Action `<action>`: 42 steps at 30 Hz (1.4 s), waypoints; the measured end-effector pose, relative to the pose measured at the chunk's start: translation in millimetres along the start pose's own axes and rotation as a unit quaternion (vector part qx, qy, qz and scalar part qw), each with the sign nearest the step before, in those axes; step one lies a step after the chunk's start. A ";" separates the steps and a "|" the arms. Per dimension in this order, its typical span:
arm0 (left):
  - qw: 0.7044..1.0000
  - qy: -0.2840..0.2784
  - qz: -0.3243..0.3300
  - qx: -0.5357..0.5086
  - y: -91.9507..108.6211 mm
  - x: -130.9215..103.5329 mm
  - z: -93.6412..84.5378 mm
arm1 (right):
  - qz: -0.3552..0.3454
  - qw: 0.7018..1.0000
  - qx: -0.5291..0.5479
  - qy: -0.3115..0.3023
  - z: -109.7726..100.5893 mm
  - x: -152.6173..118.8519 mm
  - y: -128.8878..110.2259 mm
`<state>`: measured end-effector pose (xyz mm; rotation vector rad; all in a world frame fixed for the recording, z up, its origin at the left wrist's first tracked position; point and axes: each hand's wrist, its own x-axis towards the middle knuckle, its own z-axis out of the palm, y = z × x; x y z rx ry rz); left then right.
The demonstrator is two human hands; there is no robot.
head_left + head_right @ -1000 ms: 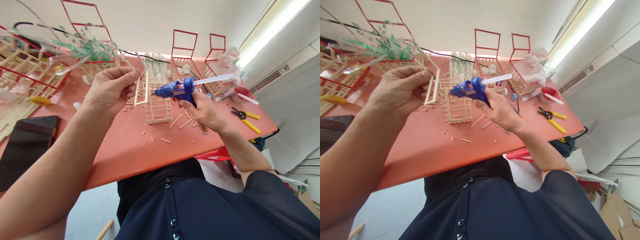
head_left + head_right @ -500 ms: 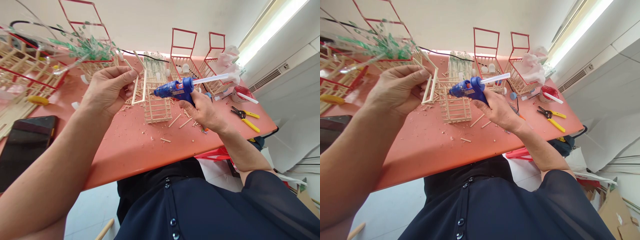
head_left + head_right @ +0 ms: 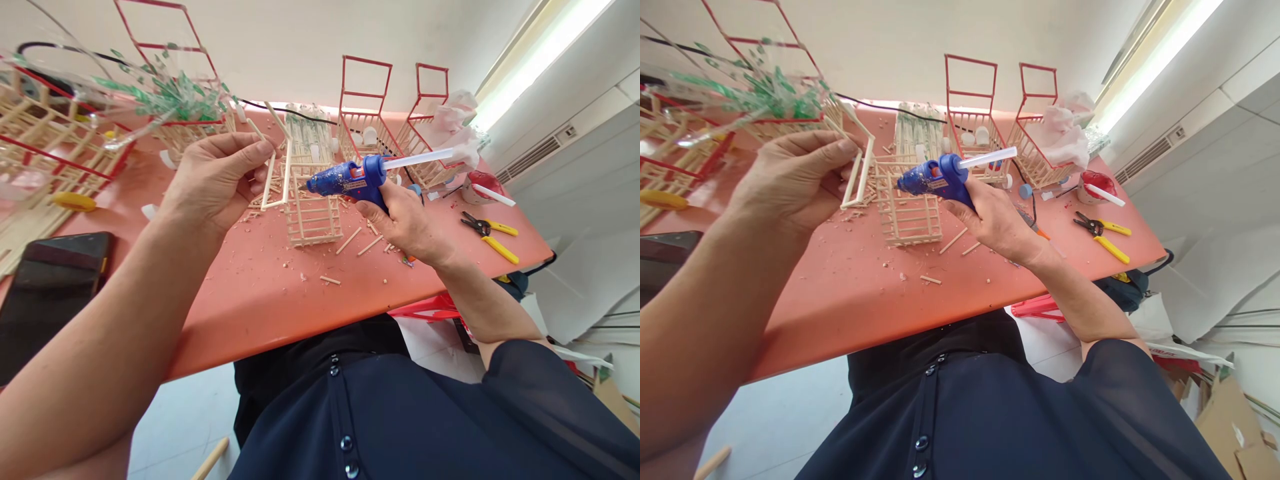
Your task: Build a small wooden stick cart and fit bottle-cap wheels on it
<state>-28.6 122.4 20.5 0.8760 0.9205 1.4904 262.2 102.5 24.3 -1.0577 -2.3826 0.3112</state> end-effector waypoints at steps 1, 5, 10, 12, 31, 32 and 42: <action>1.000 0.001 0.001 -0.001 -0.2 0.0 -0.1 | 0.000 1.000 0.001 0.001 0.0 0.0 -0.3; 1.000 -0.011 0.009 0.006 -1.7 1.4 -3.8 | 0.001 1.000 -0.003 0.007 -1.1 0.2 -2.2; 1.000 -0.019 0.009 0.012 -3.4 2.8 -7.3 | -0.011 1.000 -0.012 0.010 -2.4 -0.6 -5.5; 1.000 -0.018 0.008 0.011 -3.4 2.4 -6.9 | -0.019 1.000 -0.010 0.017 -4.0 -1.3 -7.6; 1.000 -0.020 0.015 0.010 -1.4 -1.7 -2.3 | 0.022 0.998 -0.042 0.035 -26.5 -26.7 -9.0; 1.000 -0.021 0.016 0.012 -1.5 -1.7 -2.2 | 0.021 0.998 -0.043 0.035 -26.8 -27.5 -9.7; 1.000 -0.009 0.014 0.014 -0.4 -3.0 1.1 | 0.033 0.997 -0.067 0.035 -23.4 -23.6 -16.5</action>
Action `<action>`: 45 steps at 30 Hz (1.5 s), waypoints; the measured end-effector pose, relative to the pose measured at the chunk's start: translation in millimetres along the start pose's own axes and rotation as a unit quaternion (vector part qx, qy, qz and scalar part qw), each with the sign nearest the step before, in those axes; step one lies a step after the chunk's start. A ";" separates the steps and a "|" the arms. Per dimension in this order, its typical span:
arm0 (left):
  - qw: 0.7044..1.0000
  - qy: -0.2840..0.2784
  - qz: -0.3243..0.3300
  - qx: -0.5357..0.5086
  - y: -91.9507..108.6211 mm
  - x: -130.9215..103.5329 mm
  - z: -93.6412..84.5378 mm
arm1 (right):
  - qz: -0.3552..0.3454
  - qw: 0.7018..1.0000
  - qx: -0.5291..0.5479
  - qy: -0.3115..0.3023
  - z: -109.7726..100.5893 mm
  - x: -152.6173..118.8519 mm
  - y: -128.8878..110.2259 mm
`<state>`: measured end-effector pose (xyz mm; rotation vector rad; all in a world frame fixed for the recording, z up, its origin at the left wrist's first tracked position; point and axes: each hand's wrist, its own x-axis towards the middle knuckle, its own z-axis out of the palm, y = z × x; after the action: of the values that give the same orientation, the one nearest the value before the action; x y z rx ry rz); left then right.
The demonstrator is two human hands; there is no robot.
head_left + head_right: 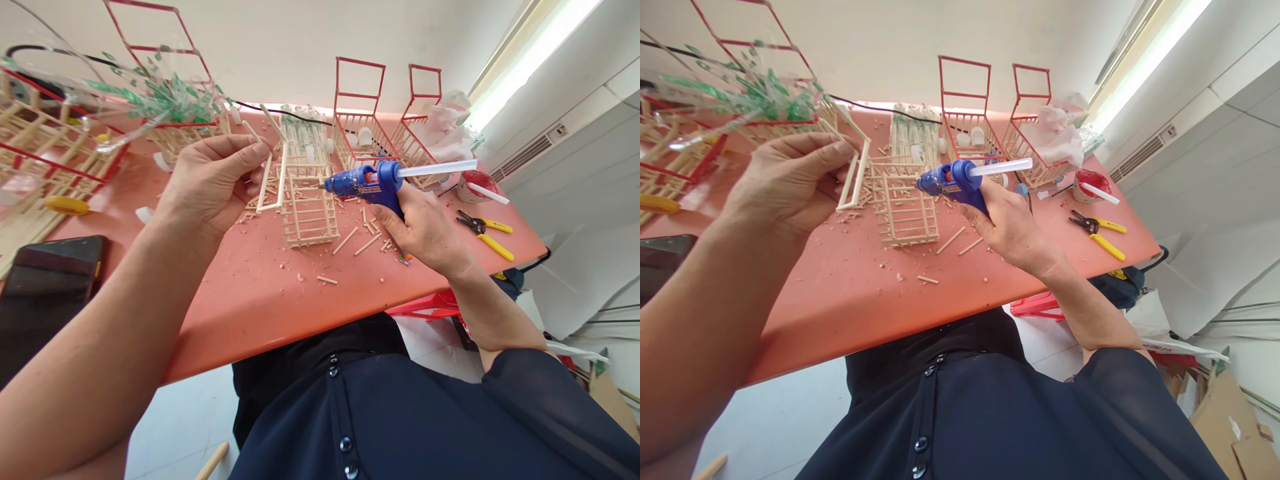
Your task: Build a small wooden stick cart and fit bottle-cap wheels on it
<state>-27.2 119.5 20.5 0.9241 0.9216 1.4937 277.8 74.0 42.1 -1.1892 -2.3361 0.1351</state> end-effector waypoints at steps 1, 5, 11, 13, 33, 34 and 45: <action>1.000 0.001 -0.001 -0.001 0.2 -0.2 0.5 | -0.001 1.000 -0.001 0.001 0.5 0.2 -0.1; 1.000 0.013 -0.007 -0.003 0.9 -0.9 2.2 | -0.004 1.000 -0.003 -0.001 1.3 0.1 0.2; 1.000 0.015 -0.004 -0.002 0.3 -0.9 2.2 | -0.016 1.000 -0.003 0.002 2.4 0.2 0.8; 1.000 0.016 -0.003 0.002 0.2 -1.0 1.9 | -0.020 1.000 -0.011 0.005 3.9 0.4 -1.2; 1.000 0.024 0.003 0.000 2.1 -2.7 3.9 | -0.076 0.968 -0.188 0.146 -21.3 -32.6 23.6; 1.000 0.027 0.002 0.001 2.4 -3.1 4.3 | -0.072 0.962 -0.213 0.155 -27.2 -37.9 30.3; 0.998 0.016 0.033 0.054 -2.0 -11.5 13.5 | 0.023 0.958 -0.285 0.008 -30.7 -116.4 96.1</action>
<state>-12.9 109.2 23.3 1.0190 1.0119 1.5313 419.2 37.7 -7.2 -1.4925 -2.4073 -0.5676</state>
